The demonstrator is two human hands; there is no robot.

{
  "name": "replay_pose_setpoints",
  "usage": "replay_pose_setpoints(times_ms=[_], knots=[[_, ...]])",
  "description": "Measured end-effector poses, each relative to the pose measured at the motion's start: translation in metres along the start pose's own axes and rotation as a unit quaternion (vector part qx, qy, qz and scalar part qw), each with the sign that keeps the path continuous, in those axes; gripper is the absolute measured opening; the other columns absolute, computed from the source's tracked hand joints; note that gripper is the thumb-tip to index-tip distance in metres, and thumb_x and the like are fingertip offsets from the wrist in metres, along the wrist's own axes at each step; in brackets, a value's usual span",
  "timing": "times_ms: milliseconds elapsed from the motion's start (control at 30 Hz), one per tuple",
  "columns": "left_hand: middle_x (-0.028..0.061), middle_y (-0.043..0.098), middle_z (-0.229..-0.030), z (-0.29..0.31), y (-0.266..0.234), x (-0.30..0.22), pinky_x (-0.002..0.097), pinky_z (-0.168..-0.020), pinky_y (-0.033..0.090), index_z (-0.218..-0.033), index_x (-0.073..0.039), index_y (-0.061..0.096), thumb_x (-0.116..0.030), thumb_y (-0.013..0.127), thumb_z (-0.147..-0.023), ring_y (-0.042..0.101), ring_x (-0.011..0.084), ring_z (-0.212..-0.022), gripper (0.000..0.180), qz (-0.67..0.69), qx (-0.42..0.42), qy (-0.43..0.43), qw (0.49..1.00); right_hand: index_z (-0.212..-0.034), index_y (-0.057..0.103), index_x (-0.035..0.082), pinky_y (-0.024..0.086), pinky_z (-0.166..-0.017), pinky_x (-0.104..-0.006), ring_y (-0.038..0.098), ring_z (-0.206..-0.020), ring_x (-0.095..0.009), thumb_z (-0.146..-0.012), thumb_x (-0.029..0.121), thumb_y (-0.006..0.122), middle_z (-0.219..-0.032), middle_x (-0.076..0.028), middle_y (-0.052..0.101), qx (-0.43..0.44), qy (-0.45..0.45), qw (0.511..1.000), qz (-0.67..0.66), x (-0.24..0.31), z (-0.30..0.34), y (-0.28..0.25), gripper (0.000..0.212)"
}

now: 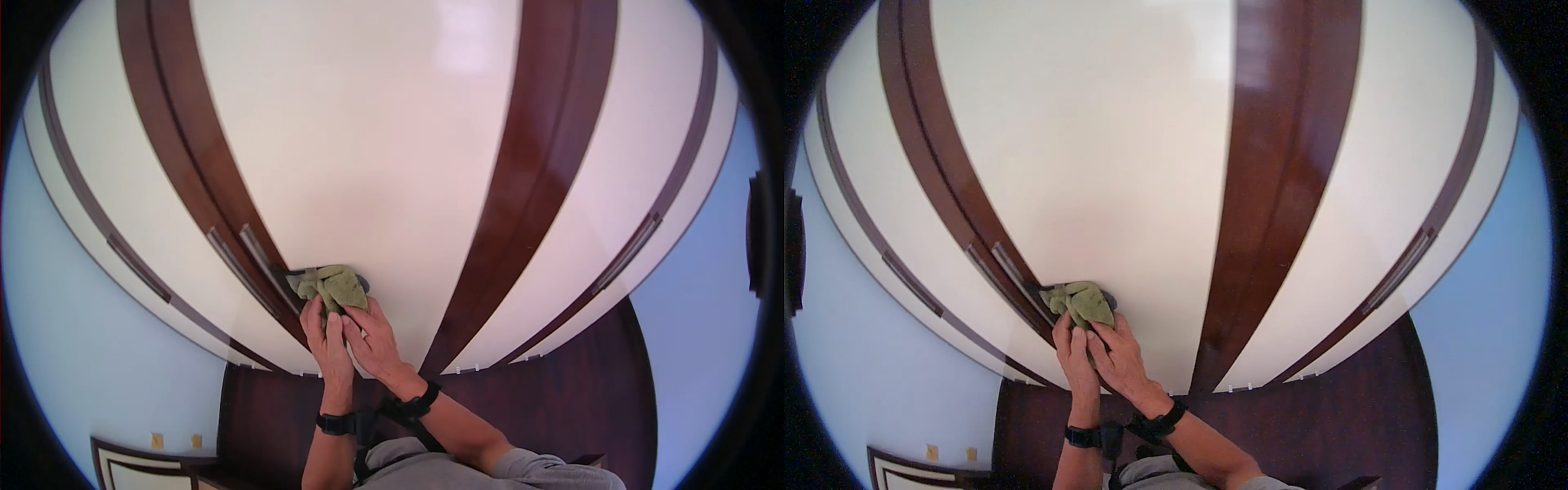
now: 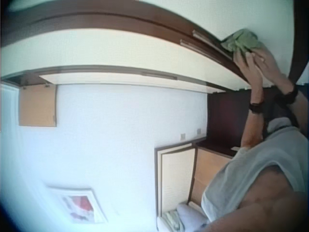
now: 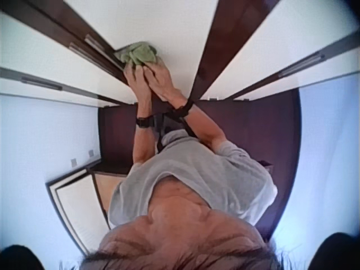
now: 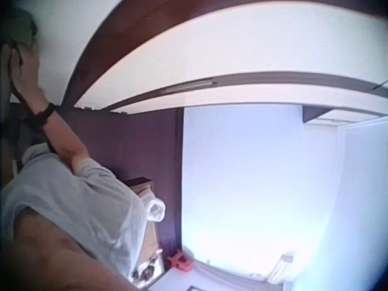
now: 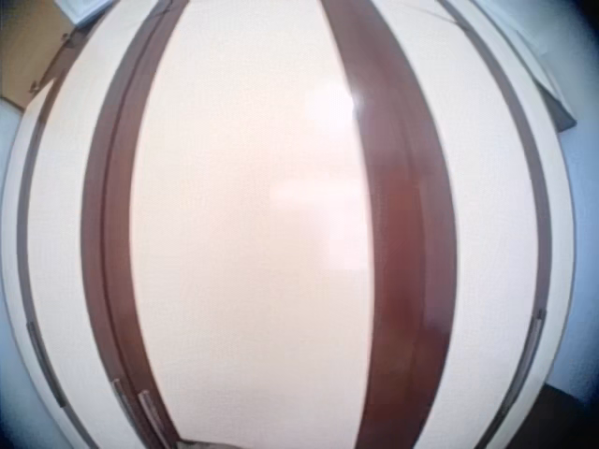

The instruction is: Cleaning the handles and surface of a wooden closet with a green cloth.

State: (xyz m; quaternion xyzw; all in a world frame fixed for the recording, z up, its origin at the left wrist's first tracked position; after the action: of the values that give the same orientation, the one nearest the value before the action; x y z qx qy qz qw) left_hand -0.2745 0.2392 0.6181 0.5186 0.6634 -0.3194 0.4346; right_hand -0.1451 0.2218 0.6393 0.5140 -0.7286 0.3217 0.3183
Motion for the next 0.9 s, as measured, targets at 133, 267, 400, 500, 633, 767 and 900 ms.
replay_pose_setpoints(times_ms=[133, 267, 400, 500, 633, 767, 900], knots=[[0.0179, 0.046, -0.154, 0.019, 0.048, -0.023, 0.0430, -0.119, 0.040, -0.152, 0.002, 0.055, -0.027, 0.055, -0.111, 0.050, 0.0315, -0.140, 0.050, 0.022, 0.031, 0.004, 0.999, -0.135, 0.069, 0.000, 0.057, -0.093, -0.0448, 0.068, -0.111, -0.043, -0.104, 0.016, 0.067, -0.129, -0.026, 0.063, -0.049, -0.003, 0.999, -0.010, 0.000, 0.001, -0.054, 0.035], [0.0165, 0.047, -0.153, 0.042, 0.091, -0.040, 0.0416, -0.119, 0.039, -0.152, 0.003, 0.054, -0.029, 0.052, -0.113, 0.049, 0.0295, -0.141, 0.051, 0.026, 0.065, 0.029, 0.997, -0.131, 0.070, 0.000, 0.058, -0.091, -0.0429, 0.070, -0.109, -0.041, -0.099, 0.011, 0.074, -0.126, -0.023, 0.066, -0.098, -0.026, 0.995, 0.016, 0.004, 0.006, -0.107, 0.034], [0.0164, 0.043, -0.157, 0.064, 0.137, -0.053, 0.0422, -0.121, 0.038, -0.153, 0.004, 0.053, -0.029, 0.054, -0.112, 0.046, 0.0297, -0.144, 0.053, 0.031, 0.111, 0.038, 0.993, -0.122, 0.071, -0.002, 0.056, -0.092, -0.0388, 0.071, -0.107, -0.035, -0.093, 0.004, 0.077, -0.118, -0.020, 0.069, -0.158, -0.033, 0.986, 0.039, 0.009, 0.011, -0.165, 0.030], [0.0168, 0.040, -0.159, 0.078, 0.161, -0.055, 0.0434, -0.122, 0.037, -0.154, 0.004, 0.053, -0.029, 0.057, -0.111, 0.044, 0.0302, -0.146, 0.054, 0.024, 0.127, 0.057, 0.990, -0.119, 0.071, -0.002, 0.056, -0.090, -0.0393, 0.070, -0.104, -0.035, -0.093, 0.003, 0.077, -0.114, -0.019, 0.069, -0.180, -0.041, 0.982, 0.042, 0.007, 0.015, -0.195, 0.027], [0.0204, 0.040, -0.158, 0.094, 0.190, -0.068, 0.0437, -0.123, 0.035, -0.155, 0.005, 0.053, -0.028, 0.059, -0.110, 0.043, 0.0328, -0.145, 0.056, 0.001, 0.151, 0.073, 0.986, -0.117, 0.071, -0.001, 0.055, -0.090, -0.0388, 0.069, -0.102, -0.034, -0.094, 0.004, 0.075, -0.110, -0.019, 0.069, -0.222, -0.030, 0.971, 0.078, -0.004, 0.025, -0.228, 0.024], [0.0249, 0.039, -0.156, 0.108, 0.214, -0.086, 0.0466, -0.122, 0.034, -0.155, 0.006, 0.052, -0.030, 0.060, -0.108, 0.043, 0.0387, -0.143, 0.059, -0.025, 0.186, 0.106, 0.976, -0.123, 0.070, -0.003, 0.053, -0.095, -0.0349, 0.067, -0.109, -0.023, -0.101, 0.008, 0.073, -0.118, -0.013, 0.070, -0.255, -0.001, 0.965, 0.057, -0.017, 0.036, -0.252, 0.024], [0.0300, 0.037, -0.156, 0.106, 0.216, -0.103, 0.0511, -0.122, 0.033, -0.157, 0.005, 0.050, -0.029, 0.060, -0.108, 0.042, 0.0438, -0.143, 0.060, -0.022, 0.205, 0.145, 0.968, -0.121, 0.069, -0.005, 0.052, -0.097, -0.0382, 0.065, -0.108, -0.029, -0.104, 0.009, 0.070, -0.116, -0.017, 0.067, -0.280, 0.018, 0.960, -0.001, -0.009, 0.031, -0.252, 0.022]])
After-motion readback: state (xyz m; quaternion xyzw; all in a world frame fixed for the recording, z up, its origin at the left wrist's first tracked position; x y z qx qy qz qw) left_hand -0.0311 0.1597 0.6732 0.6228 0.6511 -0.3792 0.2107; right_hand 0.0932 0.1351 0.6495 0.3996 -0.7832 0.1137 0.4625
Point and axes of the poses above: each hand's wrist, its own z-axis away from the middle knuckle, its own y-axis out of the palm, x = y × z, the point moved 8 cm from there along -z, towards the middle knuckle
